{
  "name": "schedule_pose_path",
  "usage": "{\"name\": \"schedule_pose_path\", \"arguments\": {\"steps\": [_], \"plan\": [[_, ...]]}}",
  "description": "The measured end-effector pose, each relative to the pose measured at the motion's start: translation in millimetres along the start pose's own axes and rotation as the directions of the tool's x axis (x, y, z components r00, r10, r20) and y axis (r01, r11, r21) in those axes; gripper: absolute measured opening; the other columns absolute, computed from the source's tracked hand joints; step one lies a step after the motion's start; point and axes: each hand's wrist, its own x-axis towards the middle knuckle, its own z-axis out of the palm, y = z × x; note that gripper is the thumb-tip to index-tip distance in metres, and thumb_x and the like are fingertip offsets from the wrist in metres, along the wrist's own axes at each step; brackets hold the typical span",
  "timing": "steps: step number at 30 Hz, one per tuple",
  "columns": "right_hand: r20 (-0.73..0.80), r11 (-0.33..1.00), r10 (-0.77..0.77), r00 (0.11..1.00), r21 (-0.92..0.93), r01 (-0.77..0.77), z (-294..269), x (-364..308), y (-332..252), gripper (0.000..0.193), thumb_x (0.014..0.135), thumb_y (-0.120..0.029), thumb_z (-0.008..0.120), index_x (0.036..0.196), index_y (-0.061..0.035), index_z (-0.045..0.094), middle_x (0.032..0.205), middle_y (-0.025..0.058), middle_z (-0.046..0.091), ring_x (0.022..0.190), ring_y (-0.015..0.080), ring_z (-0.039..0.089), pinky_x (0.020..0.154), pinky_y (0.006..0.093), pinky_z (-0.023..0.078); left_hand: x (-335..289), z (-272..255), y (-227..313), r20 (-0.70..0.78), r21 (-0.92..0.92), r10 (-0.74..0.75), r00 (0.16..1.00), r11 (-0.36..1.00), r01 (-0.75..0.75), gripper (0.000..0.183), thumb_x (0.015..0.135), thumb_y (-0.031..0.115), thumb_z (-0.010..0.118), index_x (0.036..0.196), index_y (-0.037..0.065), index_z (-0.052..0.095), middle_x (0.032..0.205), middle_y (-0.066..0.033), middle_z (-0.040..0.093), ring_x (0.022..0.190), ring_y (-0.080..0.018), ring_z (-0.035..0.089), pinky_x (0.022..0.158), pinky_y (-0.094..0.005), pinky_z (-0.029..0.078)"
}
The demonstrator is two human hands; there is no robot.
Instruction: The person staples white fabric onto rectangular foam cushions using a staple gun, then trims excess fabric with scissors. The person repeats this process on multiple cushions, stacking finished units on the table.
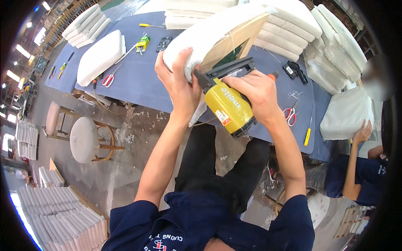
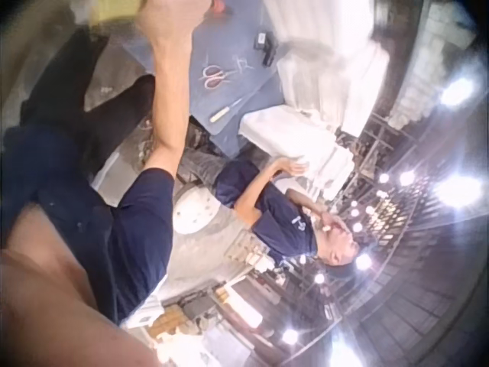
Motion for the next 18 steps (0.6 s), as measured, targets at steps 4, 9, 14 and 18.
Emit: {"name": "schedule_pose_path", "arguments": {"steps": [4,9,14,18], "plan": [[0.013,0.997,0.031,0.999,0.063,-0.032,14,-2,6,0.036,0.081,-0.018,0.075,0.117,-0.0121,0.076,0.080,0.0046,0.075,0.072,0.0254,0.072,0.069,0.0367,0.051,-1,-2,4,0.008,-0.031,-0.037,0.999,0.999,0.037,0.069,0.086,-0.003,0.079,0.147,0.023,0.061,0.151,-0.0337,0.043,0.142,-0.0493,0.042,0.117,-0.0575,0.033],[0.029,0.997,0.033,0.999,0.075,-0.035,17,-3,12,0.031,0.082,-0.018,0.073,0.113,-0.0127,0.074,0.079,0.0058,0.074,0.071,0.0275,0.072,0.069,0.0378,0.053,-1,-3,6,0.017,-0.026,-0.057,0.998,0.998,0.057,0.073,0.082,-0.008,0.077,0.147,0.023,0.061,0.151,-0.0330,0.043,0.142,-0.0495,0.042,0.117,-0.0575,0.033],[-0.090,0.962,0.239,0.967,0.161,-0.223,19,-23,-2,0.036,0.080,-0.017,0.077,0.116,-0.0115,0.073,0.080,0.0095,0.073,0.070,0.0302,0.070,0.067,0.0378,0.053,-2,-12,5,0.072,-0.008,0.016,0.997,1.000,-0.015,0.068,0.083,0.000,0.079,0.146,0.020,0.062,0.150,-0.0332,0.043,0.142,-0.0504,0.042,0.118,-0.0585,0.034],[-0.080,0.672,0.735,0.674,0.223,-0.706,5,-91,-15,0.060,0.086,-0.024,0.083,0.141,-0.0081,0.061,0.104,0.0207,0.078,0.092,0.0369,0.078,0.079,0.0399,0.059,-4,-11,22,0.129,-0.045,0.028,0.991,0.999,-0.022,0.058,0.088,0.001,0.076,0.143,0.013,0.062,0.149,-0.0295,0.043,0.146,-0.0485,0.039,0.120,-0.0561,0.034]]}}
